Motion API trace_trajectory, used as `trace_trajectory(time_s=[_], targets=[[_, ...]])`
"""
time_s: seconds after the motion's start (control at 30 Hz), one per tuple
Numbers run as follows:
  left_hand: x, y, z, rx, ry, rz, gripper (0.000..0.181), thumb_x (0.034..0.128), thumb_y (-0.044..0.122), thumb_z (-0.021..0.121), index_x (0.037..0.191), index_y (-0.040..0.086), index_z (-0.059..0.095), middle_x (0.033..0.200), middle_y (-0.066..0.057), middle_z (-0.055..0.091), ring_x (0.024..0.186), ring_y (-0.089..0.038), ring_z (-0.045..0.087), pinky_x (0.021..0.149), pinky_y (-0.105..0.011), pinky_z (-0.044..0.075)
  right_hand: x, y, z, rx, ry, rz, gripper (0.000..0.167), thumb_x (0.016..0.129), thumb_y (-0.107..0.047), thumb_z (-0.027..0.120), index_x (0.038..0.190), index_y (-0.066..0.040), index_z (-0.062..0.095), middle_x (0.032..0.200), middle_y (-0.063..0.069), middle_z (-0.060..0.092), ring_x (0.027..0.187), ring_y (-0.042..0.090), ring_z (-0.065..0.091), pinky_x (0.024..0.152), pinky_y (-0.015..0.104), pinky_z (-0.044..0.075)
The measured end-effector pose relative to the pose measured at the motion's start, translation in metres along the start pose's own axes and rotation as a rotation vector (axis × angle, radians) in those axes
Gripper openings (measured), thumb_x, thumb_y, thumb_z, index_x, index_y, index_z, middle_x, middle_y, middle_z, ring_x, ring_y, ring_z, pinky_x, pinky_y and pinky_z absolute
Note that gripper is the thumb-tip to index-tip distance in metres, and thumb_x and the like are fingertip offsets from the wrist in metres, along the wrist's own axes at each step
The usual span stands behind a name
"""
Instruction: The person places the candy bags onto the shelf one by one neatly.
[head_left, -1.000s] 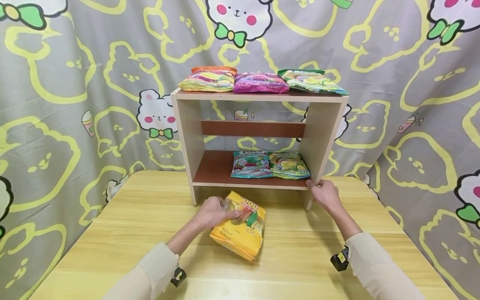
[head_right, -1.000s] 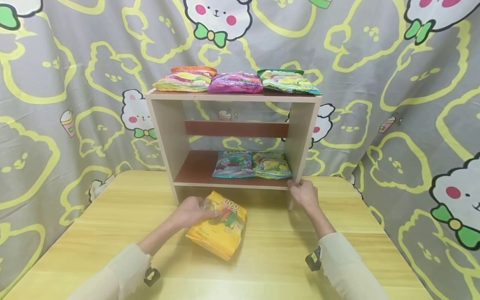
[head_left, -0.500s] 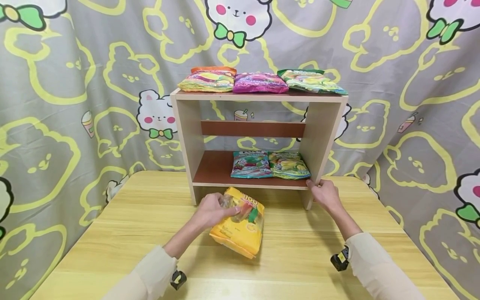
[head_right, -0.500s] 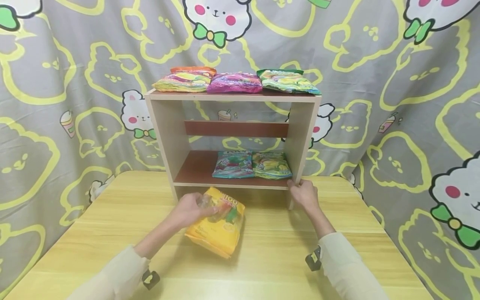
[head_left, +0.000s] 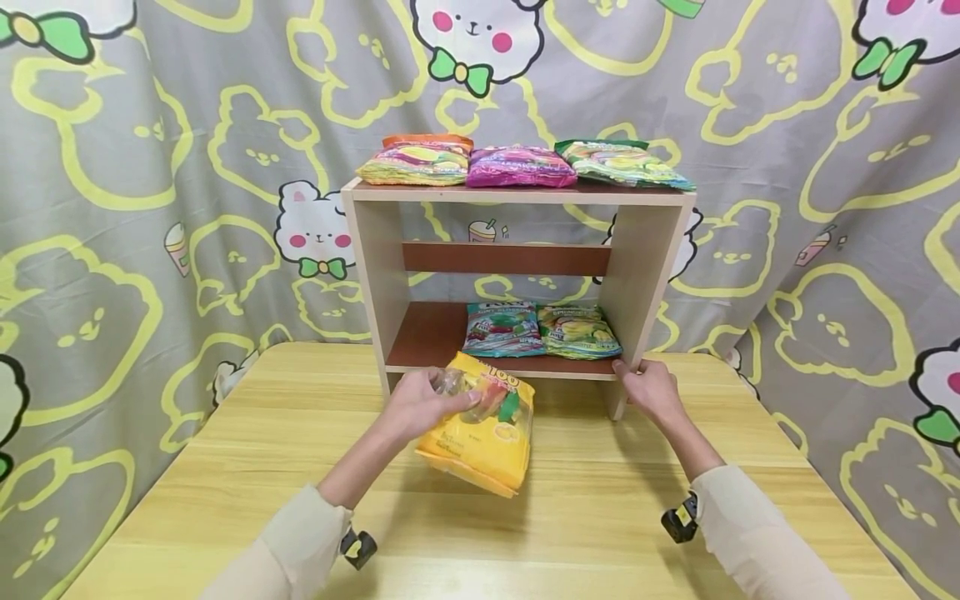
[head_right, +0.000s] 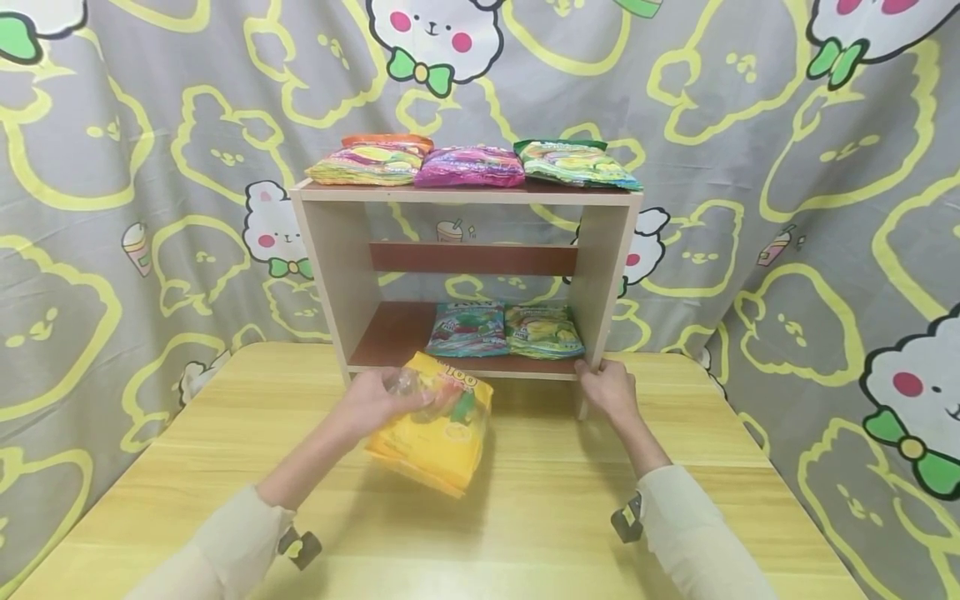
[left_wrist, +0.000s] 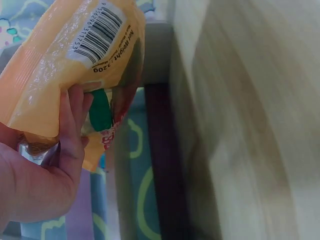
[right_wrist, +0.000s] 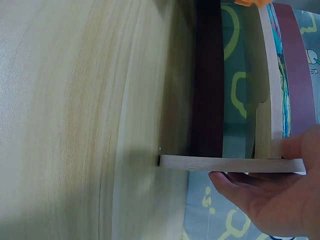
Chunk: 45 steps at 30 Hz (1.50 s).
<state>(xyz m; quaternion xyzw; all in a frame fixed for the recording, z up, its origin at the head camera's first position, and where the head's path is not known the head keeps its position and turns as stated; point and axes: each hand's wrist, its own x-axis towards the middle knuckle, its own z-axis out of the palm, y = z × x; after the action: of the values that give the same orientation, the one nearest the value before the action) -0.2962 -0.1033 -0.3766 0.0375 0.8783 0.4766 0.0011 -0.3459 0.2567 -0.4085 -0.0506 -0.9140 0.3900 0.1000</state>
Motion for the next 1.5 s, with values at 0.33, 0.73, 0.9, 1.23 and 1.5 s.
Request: trace_trajectory(time_s=[0.33,0.73,0.9,1.23,1.5], targets=[[0.014,0.022,-0.033,-0.196,0.014,-0.066,0.052,0.0881,0.032,0.079,0.124,0.0,0.06,0.101,-0.014,0.067,0.078,-0.02,0.065,0.068,-0.03,0.058,0.0,0.001,0.002,0.008,-0.012,0.005,0.05,0.102,-0.04,0.052,0.11,0.006,0.07,0.104,0.028,0.072,0.078,0.031,0.073,0.063,0.031,0.052],[0.048,0.051,-0.07,-0.049,0.08,-0.101,0.083,0.0972,0.037,0.066,0.156,-0.006,0.027,0.155,-0.023,0.042,0.138,-0.034,0.045,0.118,-0.049,0.038,-0.003,0.001,0.0,0.005,-0.023,0.014,0.052,0.102,-0.04,0.051,0.114,0.008,0.069,0.106,0.03,0.071,0.078,0.031,0.073,0.063,0.031,0.052],[0.063,0.063,-0.075,0.087,0.122,-0.102,0.056,0.0984,0.039,0.063,0.132,-0.004,0.05,0.13,-0.022,0.054,0.112,-0.032,0.054,0.094,-0.043,0.052,-0.002,0.001,-0.001,0.009,-0.016,0.008,0.051,0.102,-0.04,0.052,0.112,0.007,0.07,0.103,0.029,0.072,0.076,0.031,0.073,0.063,0.032,0.052],[0.085,0.079,-0.075,0.407,0.202,0.043,0.041,0.0991,0.037,0.058,0.07,0.013,0.041,0.074,-0.006,0.038,0.077,-0.028,0.049,0.064,-0.034,0.038,-0.001,-0.001,-0.001,0.002,-0.001,0.009,0.05,0.101,-0.04,0.053,0.106,0.005,0.072,0.096,0.025,0.074,0.076,0.029,0.073,0.062,0.031,0.05],[0.092,0.074,-0.073,0.411,0.215,0.023,0.036,0.0972,0.036,0.059,0.076,0.01,0.045,0.098,-0.017,0.057,0.092,-0.032,0.052,0.081,-0.042,0.046,0.002,-0.001,-0.002,0.005,-0.021,0.023,0.05,0.102,-0.041,0.051,0.112,0.004,0.071,0.103,0.027,0.073,0.073,0.024,0.072,0.065,0.03,0.051]])
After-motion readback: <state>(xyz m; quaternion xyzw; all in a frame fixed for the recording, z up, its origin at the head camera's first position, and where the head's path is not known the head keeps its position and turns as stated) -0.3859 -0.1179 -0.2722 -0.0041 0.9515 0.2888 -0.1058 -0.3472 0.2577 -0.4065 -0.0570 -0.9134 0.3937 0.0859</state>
